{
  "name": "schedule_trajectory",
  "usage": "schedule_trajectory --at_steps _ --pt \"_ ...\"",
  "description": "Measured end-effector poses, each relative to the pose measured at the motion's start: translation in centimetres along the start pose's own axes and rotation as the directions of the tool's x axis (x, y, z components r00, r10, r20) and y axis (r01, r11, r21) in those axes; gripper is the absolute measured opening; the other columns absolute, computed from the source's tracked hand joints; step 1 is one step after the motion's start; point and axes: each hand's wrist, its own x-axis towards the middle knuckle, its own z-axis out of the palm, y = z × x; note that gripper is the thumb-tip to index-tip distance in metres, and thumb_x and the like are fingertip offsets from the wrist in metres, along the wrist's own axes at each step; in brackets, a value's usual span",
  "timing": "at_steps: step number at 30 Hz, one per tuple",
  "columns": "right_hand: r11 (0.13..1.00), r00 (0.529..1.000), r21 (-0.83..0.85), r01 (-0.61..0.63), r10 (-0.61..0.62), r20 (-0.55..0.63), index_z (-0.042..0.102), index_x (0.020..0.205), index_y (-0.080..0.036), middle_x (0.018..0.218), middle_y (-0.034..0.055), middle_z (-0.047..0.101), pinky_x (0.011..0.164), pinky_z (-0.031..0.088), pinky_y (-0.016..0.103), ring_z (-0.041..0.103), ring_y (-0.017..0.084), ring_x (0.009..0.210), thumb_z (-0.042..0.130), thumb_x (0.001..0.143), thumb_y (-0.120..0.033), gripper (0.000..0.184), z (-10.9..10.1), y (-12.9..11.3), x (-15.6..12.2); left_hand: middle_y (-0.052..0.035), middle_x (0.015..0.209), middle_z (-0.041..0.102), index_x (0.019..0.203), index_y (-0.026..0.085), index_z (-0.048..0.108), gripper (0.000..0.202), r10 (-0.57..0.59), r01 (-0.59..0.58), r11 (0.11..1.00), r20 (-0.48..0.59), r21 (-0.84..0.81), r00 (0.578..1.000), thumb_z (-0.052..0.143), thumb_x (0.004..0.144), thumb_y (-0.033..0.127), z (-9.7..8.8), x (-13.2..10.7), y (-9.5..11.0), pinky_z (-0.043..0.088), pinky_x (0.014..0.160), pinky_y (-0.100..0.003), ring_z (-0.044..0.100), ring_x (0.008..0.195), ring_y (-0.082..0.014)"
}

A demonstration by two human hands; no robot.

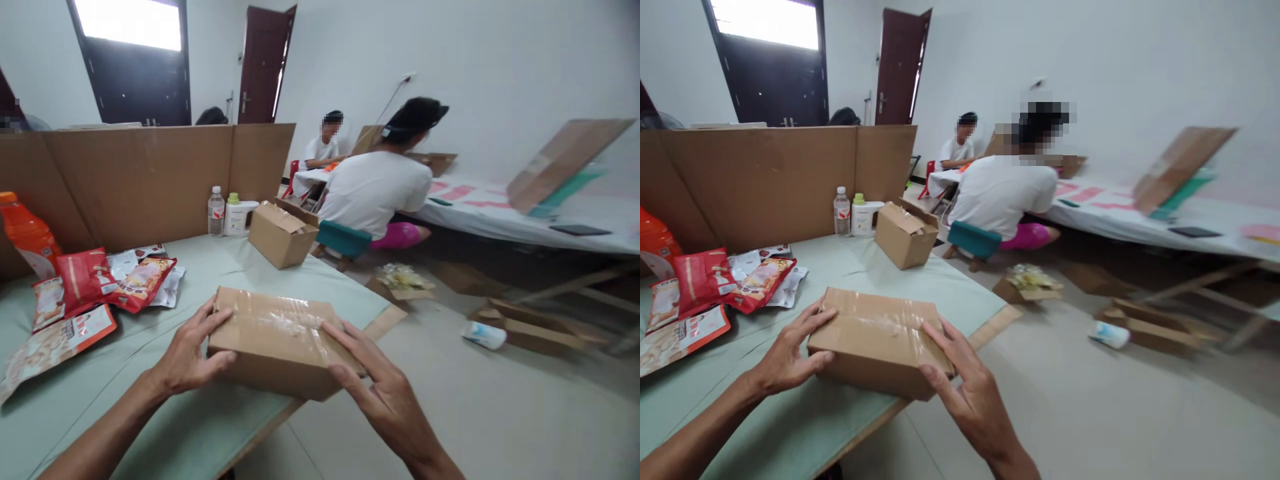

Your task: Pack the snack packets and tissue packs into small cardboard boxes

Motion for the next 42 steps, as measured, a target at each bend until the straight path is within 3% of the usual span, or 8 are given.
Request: schedule_trajectory --at_steps 7,13,18,22,26,30,37,42 --pt "0.981 0.979 -0.186 -0.046 0.007 -0.205 0.065 0.133 -0.024 0.140 0.0132 0.064 0.108 0.050 0.056 0.059 0.036 0.131 0.064 0.089 -0.062 0.059 -2.6 5.4 0.5 -0.0157 0.158 0.047 0.149 0.020 0.050 0.065 0.170 -0.177 0.984 0.229 0.011 0.958 0.071 0.092 0.040 4.5 11.6 0.1 0.042 0.118 -0.042 0.042 0.149 -0.0285" --pt "0.894 0.920 -0.365 -0.261 0.116 -0.374 0.068 0.126 -0.021 0.137 0.0190 0.063 0.098 0.054 0.058 0.063 0.040 0.123 0.055 0.087 -0.074 0.067 -3.8 10.1 4.2 -0.0128 0.150 0.052 0.137 0.020 0.058 0.041 0.153 -0.191 0.964 0.203 0.185 0.967 0.066 0.099 0.033 10.2 21.3 3.1 0.047 0.109 -0.057 0.055 0.133 -0.0321" --pt "0.817 0.872 -0.414 -0.401 0.201 -0.446 0.070 0.125 -0.017 0.135 0.0228 0.063 0.092 0.053 0.060 0.061 0.045 0.121 0.048 0.086 -0.077 0.074 -3.5 12.6 7.6 -0.0114 0.137 0.060 0.128 0.018 0.062 0.032 0.107 -0.133 0.940 0.098 0.315 0.989 0.066 0.100 0.032 14.0 25.8 5.4 0.053 0.101 -0.052 0.061 0.121 -0.0289" --pt "0.783 0.862 -0.432 -0.447 0.247 -0.443 0.068 0.127 -0.012 0.133 0.0267 0.061 0.090 0.053 0.060 0.062 0.046 0.117 0.047 0.087 -0.073 0.076 -3.0 13.0 9.6 -0.0122 0.142 0.056 0.135 0.018 0.058 0.039 0.123 -0.156 0.940 0.125 0.302 0.984 0.066 0.099 0.033 15.1 26.8 4.8 0.054 0.101 -0.053 0.060 0.122 -0.0299" --pt "0.796 0.869 -0.417 -0.439 0.258 -0.421 0.067 0.129 -0.009 0.135 0.0282 0.059 0.093 0.052 0.058 0.060 0.046 0.120 0.049 0.087 -0.068 0.075 -2.7 13.2 10.7 -0.0129 0.146 0.053 0.139 0.020 0.055 0.043 0.107 -0.158 0.950 0.195 0.269 0.975 0.066 0.099 0.033 15.7 23.6 2.3 0.053 0.102 -0.054 0.059 0.125 -0.0310" --pt "0.815 0.886 -0.401 -0.418 0.268 -0.379 0.066 0.131 -0.010 0.140 0.0281 0.056 0.096 0.050 0.060 0.058 0.046 0.124 0.050 0.084 -0.066 0.074 -2.6 13.8 10.9 -0.0130 0.147 0.053 0.135 0.019 0.058 0.040 0.076 -0.151 0.955 0.282 0.255 0.956 0.067 0.098 0.032 15.3 16.3 -0.4 0.052 0.104 -0.055 0.058 0.128 -0.0315" --pt "0.884 0.921 -0.345 -0.315 0.197 -0.336 0.054 0.141 -0.011 0.146 0.0250 0.053 0.104 0.046 0.059 0.049 0.044 0.136 0.048 0.082 -0.066 0.081 -2.1 15.6 10.6 -0.0265 0.153 0.047 0.132 0.010 0.061 0.044 -0.012 -0.068 0.972 0.336 0.226 0.942 0.063 0.088 0.013 10.2 3.4 -1.9 0.040 0.115 -0.064 0.046 0.143 -0.0412" --pt "0.907 0.930 -0.292 -0.304 0.216 -0.297 0.036 0.153 -0.010 0.142 0.0283 0.051 0.100 0.042 0.071 0.049 0.053 0.130 0.052 0.077 -0.073 0.100 -1.4 17.5 8.6 -0.0241 0.156 0.045 0.136 0.013 0.059 0.051 -0.084 0.008 0.983 0.410 0.184 0.908 0.065 0.085 0.019 6.5 -3.5 -1.2 0.036 0.118 -0.064 0.042 0.147 -0.0403"
